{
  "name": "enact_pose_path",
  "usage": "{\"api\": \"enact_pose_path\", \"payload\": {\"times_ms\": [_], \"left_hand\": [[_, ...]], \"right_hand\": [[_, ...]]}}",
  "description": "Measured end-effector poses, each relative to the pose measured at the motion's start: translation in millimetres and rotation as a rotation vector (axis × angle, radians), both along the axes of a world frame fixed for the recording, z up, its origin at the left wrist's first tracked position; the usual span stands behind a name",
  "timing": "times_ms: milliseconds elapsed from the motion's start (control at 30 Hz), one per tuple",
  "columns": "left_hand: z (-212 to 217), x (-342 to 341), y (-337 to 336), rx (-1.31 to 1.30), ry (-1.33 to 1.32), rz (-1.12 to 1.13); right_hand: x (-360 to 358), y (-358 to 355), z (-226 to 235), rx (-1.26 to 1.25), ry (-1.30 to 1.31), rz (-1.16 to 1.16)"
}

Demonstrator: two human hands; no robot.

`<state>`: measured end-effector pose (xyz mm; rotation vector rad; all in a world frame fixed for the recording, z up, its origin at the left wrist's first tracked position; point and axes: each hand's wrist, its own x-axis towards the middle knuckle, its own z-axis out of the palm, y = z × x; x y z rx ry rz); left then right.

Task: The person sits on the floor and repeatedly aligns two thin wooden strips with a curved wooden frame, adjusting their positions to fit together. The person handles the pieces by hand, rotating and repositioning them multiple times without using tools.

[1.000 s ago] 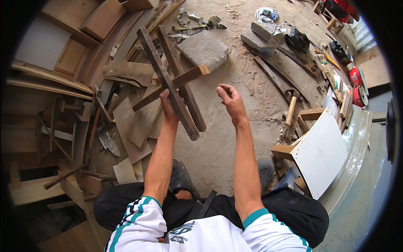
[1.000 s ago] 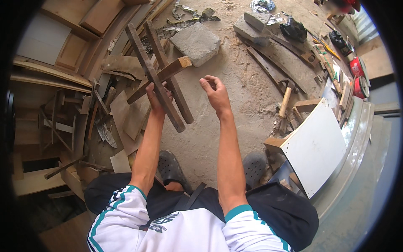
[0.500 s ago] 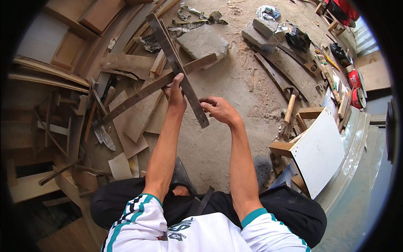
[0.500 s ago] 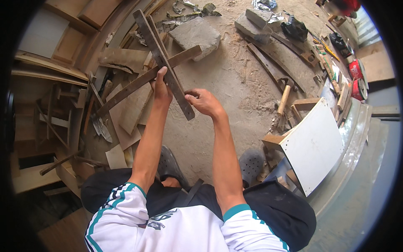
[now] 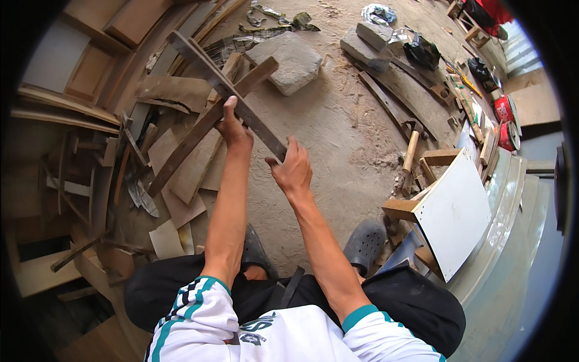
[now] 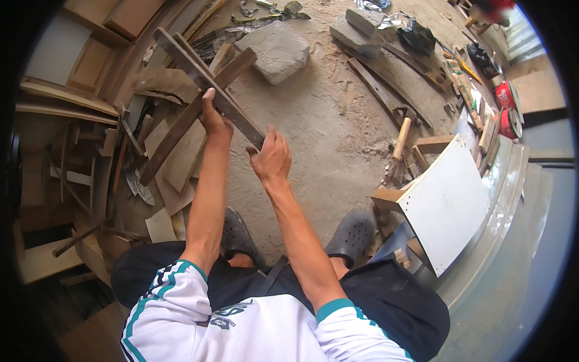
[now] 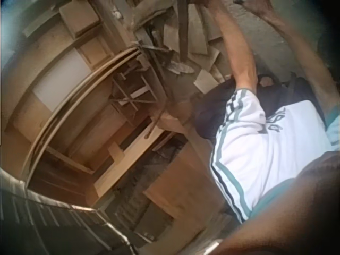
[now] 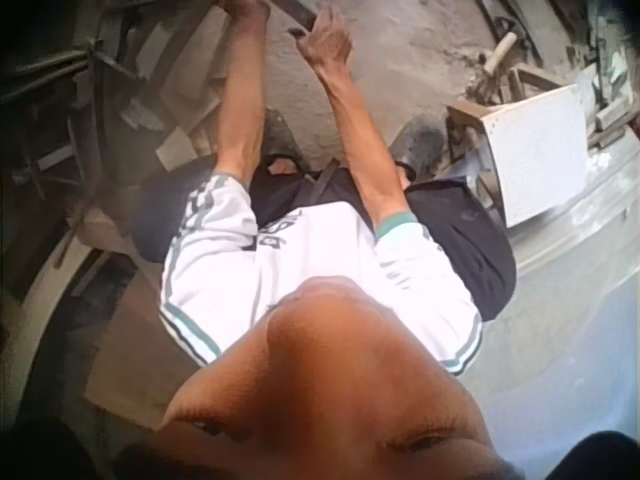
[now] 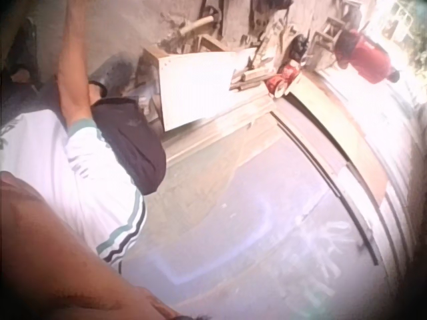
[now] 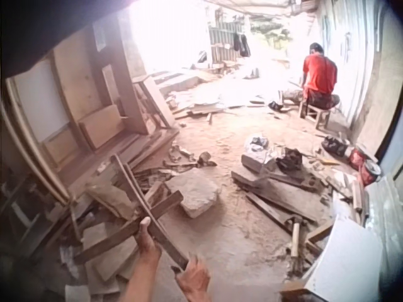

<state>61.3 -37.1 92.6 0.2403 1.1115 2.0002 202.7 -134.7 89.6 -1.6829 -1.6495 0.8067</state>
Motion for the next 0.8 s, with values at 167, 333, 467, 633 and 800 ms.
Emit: {"api": "enact_pose_path", "payload": {"times_ms": [167, 333, 467, 633, 800], "left_hand": [[11.3, -6.6, -2.7, 0.042, -0.047, -0.078], [19.7, -2.6, -6.7, 0.067, -0.03, -0.095], [12.9, -9.2, -7.7, 0.059, -0.027, -0.093], [10.6, -9.3, -7.8, 0.041, -0.007, -0.126], [8.7, -7.9, -9.4, 0.041, -0.012, -0.172]], "right_hand": [[-0.1, -15.9, -42.4, 0.118, 0.135, -0.079], [-0.5, -22.5, -55.9, 0.252, 0.194, -0.121], [-1.6, -22.8, -55.1, 0.362, 0.311, -0.117], [-2.0, -22.3, -59.7, 0.427, 0.378, -0.1], [0.6, -20.7, -63.1, 0.385, 0.411, -0.074]]}}
